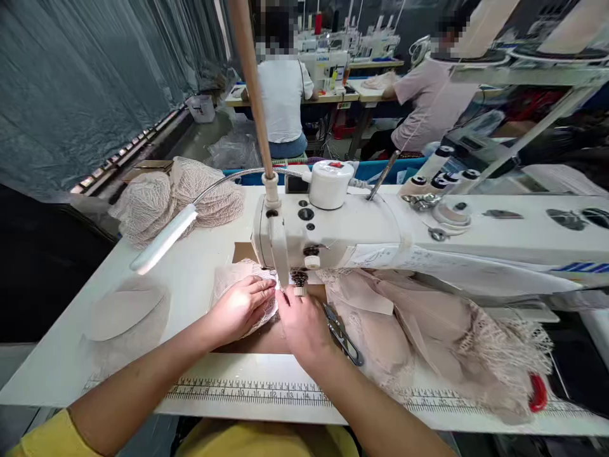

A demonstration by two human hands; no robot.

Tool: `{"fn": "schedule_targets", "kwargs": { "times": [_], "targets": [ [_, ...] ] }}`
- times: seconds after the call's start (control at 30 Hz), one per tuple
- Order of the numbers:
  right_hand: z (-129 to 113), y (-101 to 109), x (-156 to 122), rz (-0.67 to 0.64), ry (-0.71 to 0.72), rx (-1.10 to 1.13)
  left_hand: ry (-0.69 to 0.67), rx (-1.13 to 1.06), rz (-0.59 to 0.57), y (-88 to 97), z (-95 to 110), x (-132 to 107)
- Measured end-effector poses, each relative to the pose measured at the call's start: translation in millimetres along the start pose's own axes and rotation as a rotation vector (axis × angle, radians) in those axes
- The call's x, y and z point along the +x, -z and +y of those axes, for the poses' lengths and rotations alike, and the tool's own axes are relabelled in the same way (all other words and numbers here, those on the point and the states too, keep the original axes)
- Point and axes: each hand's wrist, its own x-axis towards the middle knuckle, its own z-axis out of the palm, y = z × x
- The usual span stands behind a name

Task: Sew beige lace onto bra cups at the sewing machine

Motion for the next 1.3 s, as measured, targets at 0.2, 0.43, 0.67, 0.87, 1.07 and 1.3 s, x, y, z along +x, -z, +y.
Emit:
{"fn": "schedule_targets", "kwargs": {
  "times": [0.2, 0.43, 0.67, 0.87, 1.07, 1.3],
  "targets": [
    [2, -3, 6, 0.004, -0.045, -0.016, -0.068, 0.009, -0.013, -8.7, -16, 8],
    [5, -12, 7, 0.080, -0.025, -0.021, -0.049, 0.025, -0.040, -8.8, -24, 7],
    [9, -16, 4, 0.118, -0.005, -0.009, 0.018, 0.034, -0.044, -8.9, -26, 8],
    [10, -19, 3, 0.148, 0.010, 0.043, 0.129, 0.030, -0.078, -8.3, -25, 5],
    [14, -26, -1, 0.257, 0.018, 0.133, 0.252, 0.077, -0.141, -3.7, -23, 3],
    [22, -29, -6, 0.366, 0.141, 0.427, 0.136, -0.313, -0.407, 29.8, -9, -17]
  ]
}}
